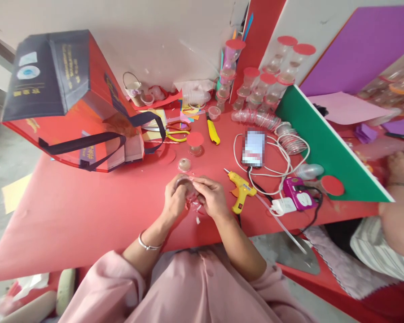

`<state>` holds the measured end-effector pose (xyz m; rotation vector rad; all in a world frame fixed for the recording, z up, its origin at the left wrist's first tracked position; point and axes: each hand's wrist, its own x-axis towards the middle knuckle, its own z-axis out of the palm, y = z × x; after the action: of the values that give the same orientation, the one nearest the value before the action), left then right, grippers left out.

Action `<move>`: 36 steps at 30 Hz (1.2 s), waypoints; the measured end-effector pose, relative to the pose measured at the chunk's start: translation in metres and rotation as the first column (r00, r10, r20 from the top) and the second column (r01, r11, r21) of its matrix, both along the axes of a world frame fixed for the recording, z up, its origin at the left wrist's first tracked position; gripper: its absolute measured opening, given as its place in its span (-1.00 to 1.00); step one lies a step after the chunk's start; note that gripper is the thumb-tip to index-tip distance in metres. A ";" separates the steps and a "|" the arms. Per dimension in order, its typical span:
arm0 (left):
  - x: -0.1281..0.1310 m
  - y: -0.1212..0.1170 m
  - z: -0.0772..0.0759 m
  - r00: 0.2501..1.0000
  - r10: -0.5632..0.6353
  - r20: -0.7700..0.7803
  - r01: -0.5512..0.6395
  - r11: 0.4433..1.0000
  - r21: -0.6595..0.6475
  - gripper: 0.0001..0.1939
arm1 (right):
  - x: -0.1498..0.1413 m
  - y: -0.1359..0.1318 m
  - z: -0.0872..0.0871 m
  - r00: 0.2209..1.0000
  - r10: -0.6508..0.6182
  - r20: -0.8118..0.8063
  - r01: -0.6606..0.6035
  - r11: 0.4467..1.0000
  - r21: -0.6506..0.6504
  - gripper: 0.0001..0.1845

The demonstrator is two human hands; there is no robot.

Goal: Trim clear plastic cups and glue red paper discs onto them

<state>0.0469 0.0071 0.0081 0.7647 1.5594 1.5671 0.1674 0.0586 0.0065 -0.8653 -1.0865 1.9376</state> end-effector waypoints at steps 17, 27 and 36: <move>-0.002 0.000 0.008 0.979 -0.157 -0.131 0.157 0.988 -0.012 -0.82 | -0.004 0.001 0.006 0.996 -0.076 -0.041 0.067 0.983 -0.173 -0.75; 0.020 0.000 0.010 0.980 -0.022 0.199 0.012 0.999 0.051 -0.62 | -0.012 -0.001 0.003 0.976 -0.210 -0.056 0.200 0.968 -0.150 -0.70; 0.022 0.005 0.007 0.949 0.036 0.313 -0.067 0.994 0.091 -0.78 | -0.005 -0.003 -0.002 0.994 -0.098 0.043 0.095 0.993 0.065 -0.70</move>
<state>0.0690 0.0120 0.0153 0.5027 1.2871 1.7216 0.1626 0.0554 0.0048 -0.9157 -1.1059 1.8026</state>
